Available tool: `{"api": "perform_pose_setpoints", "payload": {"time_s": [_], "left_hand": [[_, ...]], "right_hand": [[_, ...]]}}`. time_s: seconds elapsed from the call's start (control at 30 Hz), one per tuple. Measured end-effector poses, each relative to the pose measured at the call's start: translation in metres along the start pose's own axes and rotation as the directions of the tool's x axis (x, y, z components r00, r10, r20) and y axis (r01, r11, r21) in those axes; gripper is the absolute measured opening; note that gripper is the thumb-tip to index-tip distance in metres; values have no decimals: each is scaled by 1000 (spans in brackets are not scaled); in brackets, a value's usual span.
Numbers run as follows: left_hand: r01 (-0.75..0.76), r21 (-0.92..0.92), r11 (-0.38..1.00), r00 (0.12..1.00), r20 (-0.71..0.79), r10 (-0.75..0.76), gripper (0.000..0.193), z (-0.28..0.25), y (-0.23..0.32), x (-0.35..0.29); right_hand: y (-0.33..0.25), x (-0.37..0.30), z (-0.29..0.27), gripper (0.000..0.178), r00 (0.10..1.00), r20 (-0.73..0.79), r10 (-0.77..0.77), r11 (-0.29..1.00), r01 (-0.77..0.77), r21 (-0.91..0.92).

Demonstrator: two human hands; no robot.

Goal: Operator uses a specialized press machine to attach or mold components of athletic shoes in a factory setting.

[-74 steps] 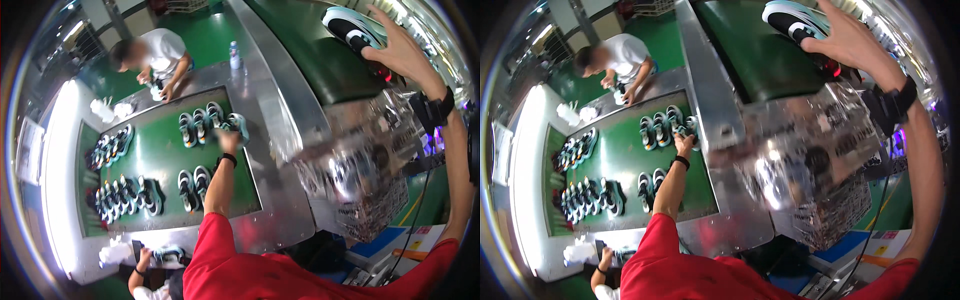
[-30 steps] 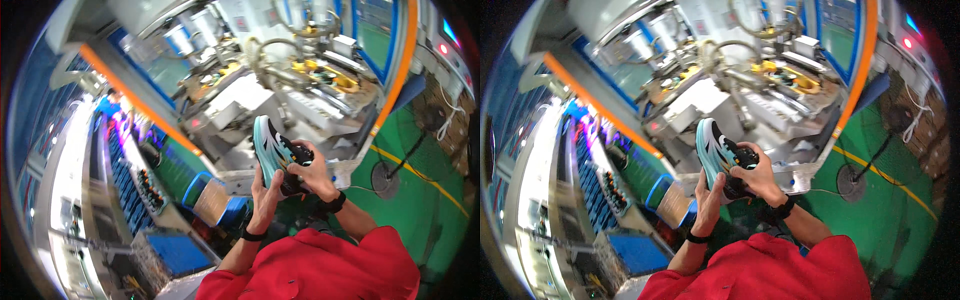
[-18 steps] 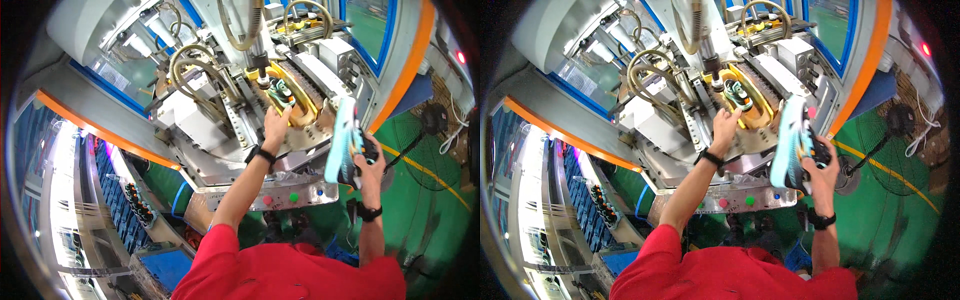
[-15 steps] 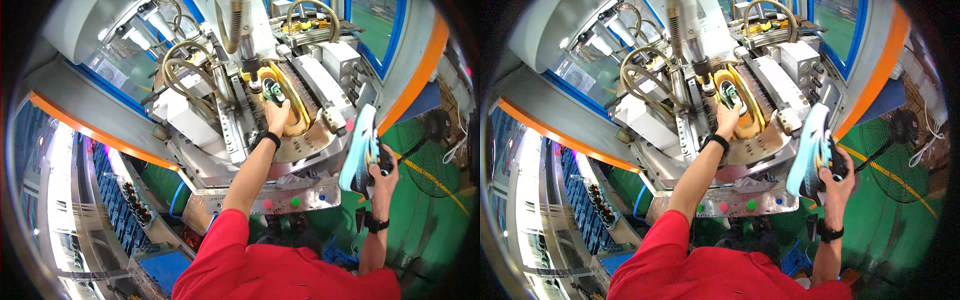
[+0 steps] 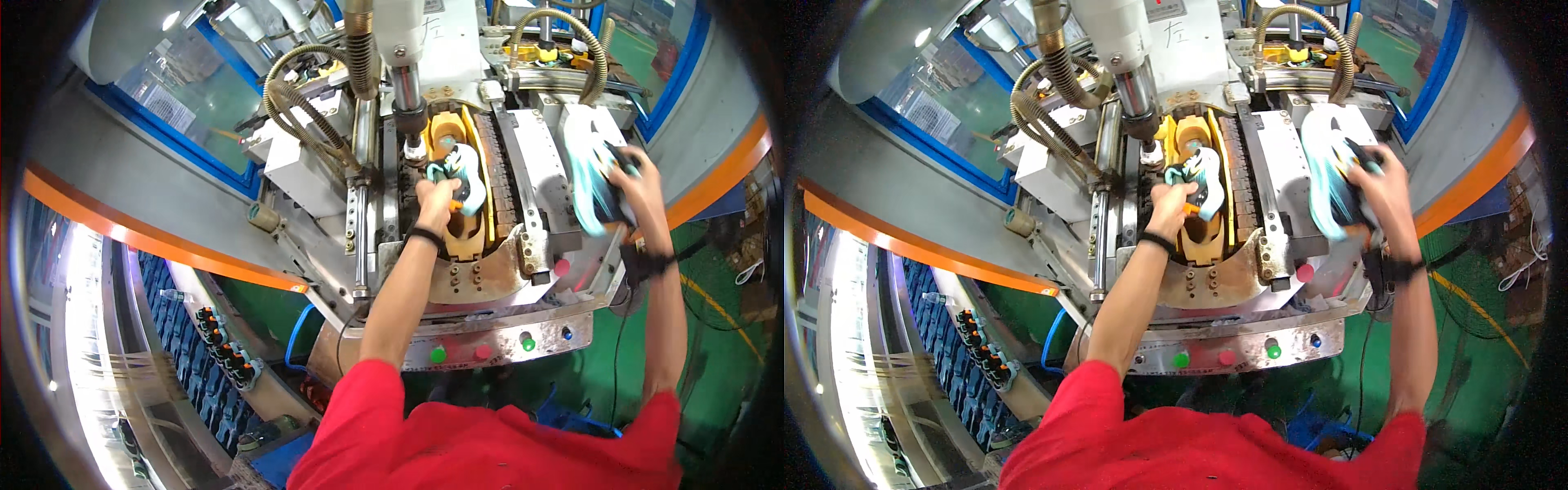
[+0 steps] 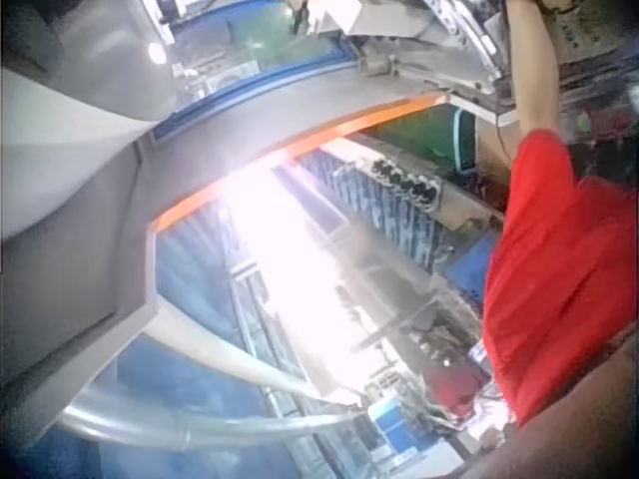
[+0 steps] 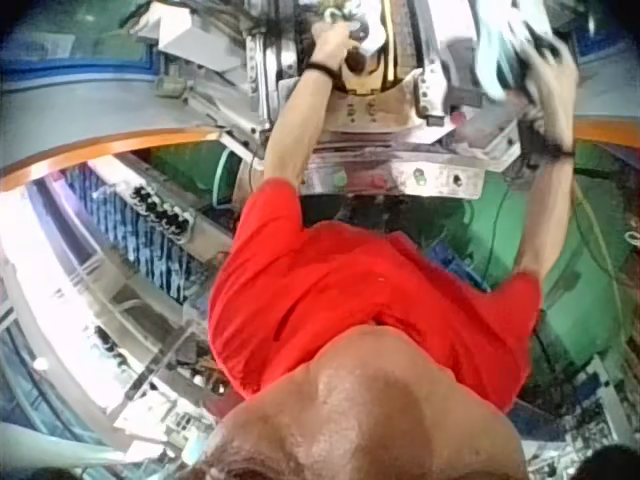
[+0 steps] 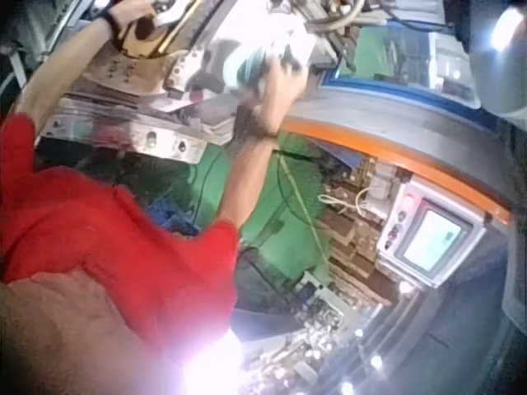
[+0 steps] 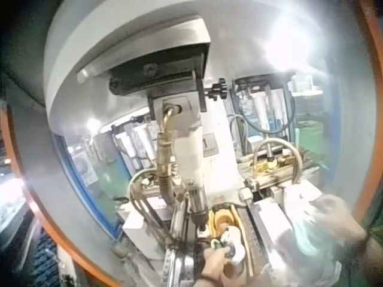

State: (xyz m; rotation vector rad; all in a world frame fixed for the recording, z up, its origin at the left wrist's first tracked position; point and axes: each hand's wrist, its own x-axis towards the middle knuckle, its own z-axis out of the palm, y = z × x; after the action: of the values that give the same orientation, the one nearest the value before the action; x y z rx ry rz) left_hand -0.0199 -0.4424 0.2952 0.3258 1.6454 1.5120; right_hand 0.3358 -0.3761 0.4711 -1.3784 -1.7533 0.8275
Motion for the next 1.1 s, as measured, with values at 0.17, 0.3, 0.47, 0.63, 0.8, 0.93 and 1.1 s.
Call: {"api": "perform_pose_setpoints", "payload": {"time_s": [0.17,0.3,0.47,0.63,0.8,0.93,1.1], "left_hand": [[68,-144,987,945,327,-18,32,-94,45,-180],[-2,-145,989,993,113,18,57,-194,50,-314],[-91,-86,992,947,-316,60,56,-244,41,-404],[-141,-95,985,645,-764,19,42,-263,-22,-494],[-125,-265,956,507,-845,-168,30,-252,-55,-517],[-334,-416,846,519,-830,-203,32,-256,-109,-539],[-437,-413,799,358,-895,-267,37,-248,-190,-598]], "right_hand": [[-50,88,142,69,913,405,43,891,148,-430],[-62,60,290,52,869,460,182,838,108,-535],[24,69,369,49,967,256,9,804,145,-577],[-11,26,370,58,941,278,-193,746,325,-581],[-52,-205,286,28,563,417,-714,680,700,219],[38,-312,337,19,299,651,-698,595,748,295],[119,-326,384,24,180,665,-725,558,719,415]]}}
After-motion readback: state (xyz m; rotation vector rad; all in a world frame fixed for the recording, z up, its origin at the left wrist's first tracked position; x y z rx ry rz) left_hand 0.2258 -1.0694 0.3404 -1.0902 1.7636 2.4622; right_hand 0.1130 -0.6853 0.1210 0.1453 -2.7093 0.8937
